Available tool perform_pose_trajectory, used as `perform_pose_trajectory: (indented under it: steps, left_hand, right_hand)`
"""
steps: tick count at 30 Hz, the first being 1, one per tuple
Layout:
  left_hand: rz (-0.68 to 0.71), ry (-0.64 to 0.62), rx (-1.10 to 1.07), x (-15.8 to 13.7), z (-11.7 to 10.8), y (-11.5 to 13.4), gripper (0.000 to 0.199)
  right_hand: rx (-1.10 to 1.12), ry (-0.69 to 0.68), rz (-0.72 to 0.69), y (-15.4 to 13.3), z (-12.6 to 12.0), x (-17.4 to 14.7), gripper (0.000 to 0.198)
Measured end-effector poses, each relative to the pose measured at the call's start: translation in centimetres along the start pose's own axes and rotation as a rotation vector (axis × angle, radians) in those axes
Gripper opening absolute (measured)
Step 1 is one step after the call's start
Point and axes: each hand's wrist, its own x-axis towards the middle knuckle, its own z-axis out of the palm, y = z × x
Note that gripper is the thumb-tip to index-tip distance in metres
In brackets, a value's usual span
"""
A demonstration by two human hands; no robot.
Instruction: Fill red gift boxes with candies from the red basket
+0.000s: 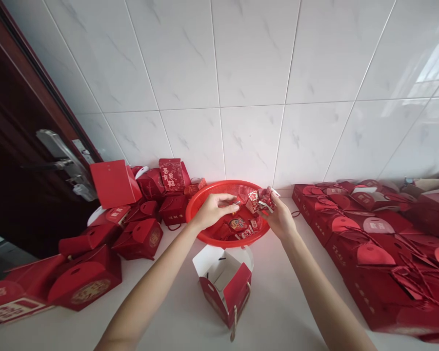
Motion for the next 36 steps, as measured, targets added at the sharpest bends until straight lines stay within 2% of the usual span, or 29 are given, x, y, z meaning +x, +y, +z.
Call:
perform_pose_trajectory:
  steps: [5,8,14,25,36]
  left_hand:
    - [0.044,0.076,-0.051,-2.5,0.8,1.3,0.039]
    - [0.083,0.144,-0.002,-3.5,1.2,1.6,0.032]
    - [0.127,0.145,0.024,-4.8,1.5,2.2,0.027]
    - [0.193,0.256,-0.011,-5.6,1.9,2.3,0.027]
    - [0.211,0.344,-0.018,-6.2,1.9,3.1,0.03]
  right_hand:
    - [-0.08,-0.094,0.031,-0.6,0.6,-1.1,0.04]
    - [-0.16,-0.142,0.02,-0.9,1.3,-2.2,0.04]
    - [-0.306,-0.251,0.025,-1.5,2.7,-4.2,0.04]
    - [-0.389,-0.313,-0.036,-1.8,3.7,-5.8,0.041]
    - [-0.435,-0.364,-0.099,-1.6,3.5,-6.6,0.041]
